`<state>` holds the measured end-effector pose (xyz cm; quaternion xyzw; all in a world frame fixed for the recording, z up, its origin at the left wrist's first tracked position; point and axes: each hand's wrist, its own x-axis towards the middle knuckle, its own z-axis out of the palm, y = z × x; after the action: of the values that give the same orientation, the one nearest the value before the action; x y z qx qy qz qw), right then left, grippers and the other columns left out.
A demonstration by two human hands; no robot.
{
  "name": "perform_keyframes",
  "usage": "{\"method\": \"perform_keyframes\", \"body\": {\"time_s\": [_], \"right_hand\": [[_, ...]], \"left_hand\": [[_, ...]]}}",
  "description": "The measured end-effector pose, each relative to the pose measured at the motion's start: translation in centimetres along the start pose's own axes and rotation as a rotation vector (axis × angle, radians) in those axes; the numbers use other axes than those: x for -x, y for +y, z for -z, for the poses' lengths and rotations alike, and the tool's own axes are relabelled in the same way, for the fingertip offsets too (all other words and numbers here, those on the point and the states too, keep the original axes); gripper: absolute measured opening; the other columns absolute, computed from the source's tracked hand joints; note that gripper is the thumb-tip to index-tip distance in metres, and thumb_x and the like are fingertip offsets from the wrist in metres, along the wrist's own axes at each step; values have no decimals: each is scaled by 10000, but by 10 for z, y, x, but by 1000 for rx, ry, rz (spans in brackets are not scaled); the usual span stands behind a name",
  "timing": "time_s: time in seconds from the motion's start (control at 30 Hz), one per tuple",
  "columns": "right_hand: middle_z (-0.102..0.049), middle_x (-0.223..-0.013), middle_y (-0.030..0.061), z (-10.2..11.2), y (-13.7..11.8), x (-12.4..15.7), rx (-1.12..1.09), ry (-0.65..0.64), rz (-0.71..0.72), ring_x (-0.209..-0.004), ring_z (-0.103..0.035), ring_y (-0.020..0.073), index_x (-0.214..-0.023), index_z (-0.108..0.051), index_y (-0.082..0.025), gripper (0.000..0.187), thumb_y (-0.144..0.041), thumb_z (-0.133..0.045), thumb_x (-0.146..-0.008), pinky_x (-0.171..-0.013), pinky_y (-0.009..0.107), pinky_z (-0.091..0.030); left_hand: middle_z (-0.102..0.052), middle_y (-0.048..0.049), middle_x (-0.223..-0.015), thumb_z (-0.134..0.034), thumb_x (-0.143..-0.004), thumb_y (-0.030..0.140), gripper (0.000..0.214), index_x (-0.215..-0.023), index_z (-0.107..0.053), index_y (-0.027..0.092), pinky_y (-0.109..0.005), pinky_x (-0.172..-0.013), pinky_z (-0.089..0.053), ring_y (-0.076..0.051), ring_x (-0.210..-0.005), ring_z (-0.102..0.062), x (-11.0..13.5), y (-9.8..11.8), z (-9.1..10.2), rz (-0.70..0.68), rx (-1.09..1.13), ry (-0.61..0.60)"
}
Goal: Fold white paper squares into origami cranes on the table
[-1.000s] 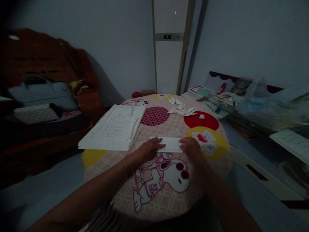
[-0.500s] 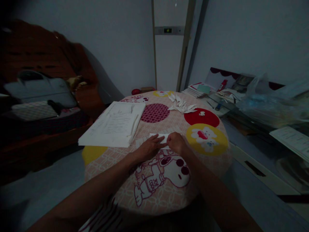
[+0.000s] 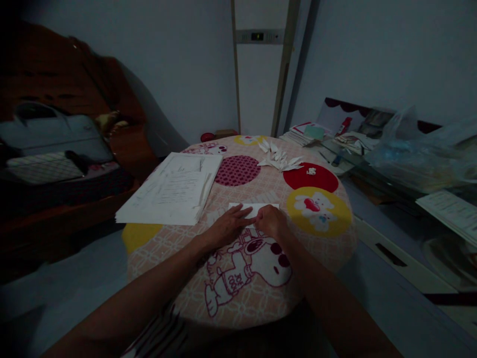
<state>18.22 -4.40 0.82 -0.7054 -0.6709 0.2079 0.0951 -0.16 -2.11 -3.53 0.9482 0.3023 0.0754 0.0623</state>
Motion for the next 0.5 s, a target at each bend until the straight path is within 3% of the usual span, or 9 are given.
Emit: {"method": "perform_keyframes", "body": {"time_s": [0.2,0.37,0.5], "right_hand": [[-712,-710,34,5,26,5,24,28,-6,-682,-625,153,-688,-724,-187,12,-183,-729,-698,-612,240,-395],[-704,-709,46,11,56,14,37,93,-13,-662,-608,144,-677,-712,-164,59,-130,-668,-697,-591,234,-377],[-677,-645,51,23,66,21,27,114,-40,-602,-572,138,-580,-663,-154,136,-69,-601,-667,-548,244,-340]], "left_hand": [[-522,-77,-1506,-441,-943,104,512,-1416,-543,272,-467,-1218,-257,-213,-1452,-402,0,-2,-2,-7,32,-14],[-468,-84,-1548,-455,-942,109,519,-1432,-521,266,-454,-1218,-251,-211,-1466,-379,1,-1,0,-11,23,-25],[-471,-94,-1544,-445,-941,94,523,-1430,-526,258,-449,-1216,-259,-212,-1462,-387,1,0,3,-2,17,-31]]}}
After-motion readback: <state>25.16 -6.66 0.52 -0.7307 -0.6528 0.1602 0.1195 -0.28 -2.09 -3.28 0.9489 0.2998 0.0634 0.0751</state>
